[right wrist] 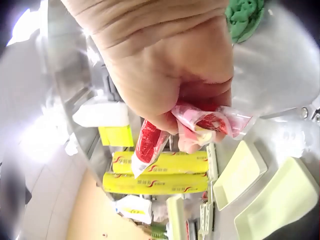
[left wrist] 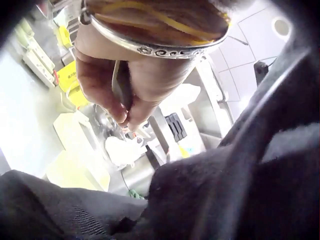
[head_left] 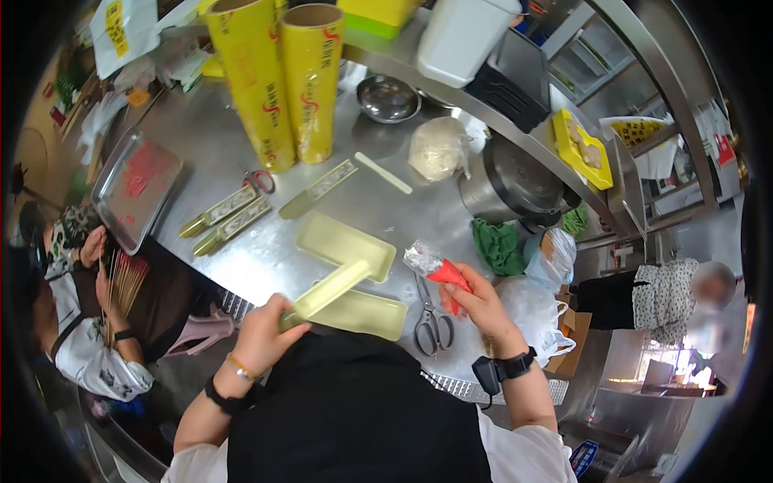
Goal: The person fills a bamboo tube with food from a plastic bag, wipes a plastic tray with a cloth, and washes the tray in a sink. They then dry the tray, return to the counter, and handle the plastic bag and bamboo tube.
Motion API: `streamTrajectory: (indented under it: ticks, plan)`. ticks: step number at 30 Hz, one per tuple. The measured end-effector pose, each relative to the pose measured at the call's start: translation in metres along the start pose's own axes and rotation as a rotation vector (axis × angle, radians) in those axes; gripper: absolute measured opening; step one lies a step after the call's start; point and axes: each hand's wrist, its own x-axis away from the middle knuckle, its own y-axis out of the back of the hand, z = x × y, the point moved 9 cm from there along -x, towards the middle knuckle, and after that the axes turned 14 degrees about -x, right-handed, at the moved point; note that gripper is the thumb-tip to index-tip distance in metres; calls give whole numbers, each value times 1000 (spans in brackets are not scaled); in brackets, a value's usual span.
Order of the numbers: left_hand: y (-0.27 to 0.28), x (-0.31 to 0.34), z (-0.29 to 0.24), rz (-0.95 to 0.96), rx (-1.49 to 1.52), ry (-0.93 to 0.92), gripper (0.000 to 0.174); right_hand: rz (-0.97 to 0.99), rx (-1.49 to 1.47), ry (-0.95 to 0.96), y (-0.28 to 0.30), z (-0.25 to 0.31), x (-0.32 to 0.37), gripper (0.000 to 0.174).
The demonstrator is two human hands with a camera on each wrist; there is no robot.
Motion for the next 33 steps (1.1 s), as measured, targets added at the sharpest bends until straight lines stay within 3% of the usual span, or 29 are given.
streamTrajectory:
  ticks: [2,3,4,6,8,13,20,23,26,28,31,33]
  plan:
    - [-10,-9,-16,28,-51,-82,38,42,331,-132,-22,9,6,23]
    - [-16,-12,-20,39,-45,-110,38,68,499,-12,-26,11,4,24]
    - [-22,-15,-24,52,-37,-140,37,84,498,-25,-30,7,3,24]
    - [-22,-18,-32,63,-42,-155,37,246,844,229,-58,21,6,23]
    - [-24,-19,-37,71,-42,-183,36,260,873,137,-65,19,4,24]
    - [-29,-14,-48,127,-54,-266,34,312,1224,185,-82,11,0,18]
    - [-30,-9,-49,119,-34,-304,36,391,1428,137,-98,2,-2,14]
    - [-35,-8,-47,153,-24,-288,36,377,1461,209,-107,4,2,15]
    - [-39,-8,-48,167,-35,-298,35,344,1456,306,-115,6,5,22]
    - [-43,-8,-50,176,-31,-308,35,360,1505,558,-125,8,10,21]
    - [-47,-7,-52,197,-23,-315,35,346,1702,402,-125,-7,6,26]
    - [-47,-8,-54,207,-28,-315,35,338,1634,395,-127,-8,6,25]
